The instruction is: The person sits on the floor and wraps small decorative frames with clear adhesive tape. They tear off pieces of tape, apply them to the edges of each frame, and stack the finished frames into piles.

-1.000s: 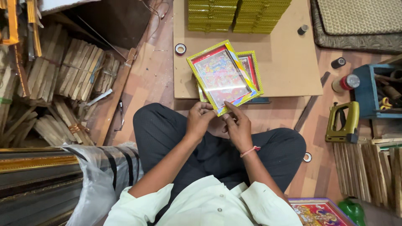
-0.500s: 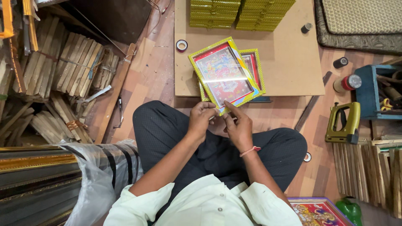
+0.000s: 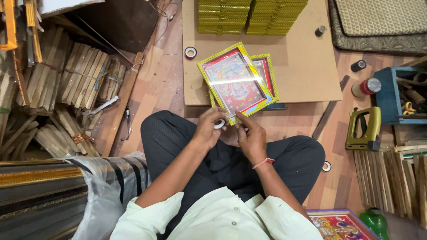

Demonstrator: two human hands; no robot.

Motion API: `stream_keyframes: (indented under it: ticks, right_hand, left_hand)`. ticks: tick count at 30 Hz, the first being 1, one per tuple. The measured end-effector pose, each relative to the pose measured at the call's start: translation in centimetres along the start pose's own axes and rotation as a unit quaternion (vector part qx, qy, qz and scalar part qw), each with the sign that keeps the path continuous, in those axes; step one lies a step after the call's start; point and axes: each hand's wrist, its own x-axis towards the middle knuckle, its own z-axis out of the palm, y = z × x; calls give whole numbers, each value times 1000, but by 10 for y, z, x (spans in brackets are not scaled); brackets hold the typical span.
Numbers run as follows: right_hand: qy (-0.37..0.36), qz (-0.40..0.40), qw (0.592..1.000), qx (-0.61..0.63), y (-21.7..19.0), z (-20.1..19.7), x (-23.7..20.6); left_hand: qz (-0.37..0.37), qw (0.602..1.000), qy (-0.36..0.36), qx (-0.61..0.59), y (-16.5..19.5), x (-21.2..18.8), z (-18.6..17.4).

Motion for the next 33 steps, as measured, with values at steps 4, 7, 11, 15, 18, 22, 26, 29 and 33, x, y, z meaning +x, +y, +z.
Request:
stream_keyframes:
  ticks: [4, 7, 11, 15, 18, 22, 26, 29, 33]
  right_hand:
    - [35, 224, 964, 137, 27, -16, 7]
    - [250, 134, 935, 213, 83, -48, 32]
    - [279, 290, 905, 140, 168, -84, 89]
    - [238, 380, 892, -50, 179, -87, 120]
    - [339, 271, 891, -134, 159, -77, 106]
    - [304, 110, 938, 124, 112, -23, 38]
    - [202, 268, 907, 253, 86, 51, -6]
    - [223, 309, 874, 301, 92, 61, 2]
    - [216, 277, 882, 315, 114, 20, 29]
  left_hand:
    - [37, 998, 5, 58, 30, -4, 20]
    - [104, 979, 76, 159, 59, 3, 20]
    - [180, 921, 160, 306, 97, 53, 11]
    - [222, 841, 162, 467, 121, 102, 4]
    - [170, 849, 129, 484, 140, 123, 12]
    - [122, 892, 89, 426, 143, 118, 18]
    - [122, 884, 107, 439, 132, 101, 12]
    - [147, 890, 139, 408, 116, 78, 0]
    - [204, 925, 151, 281, 68, 36, -20]
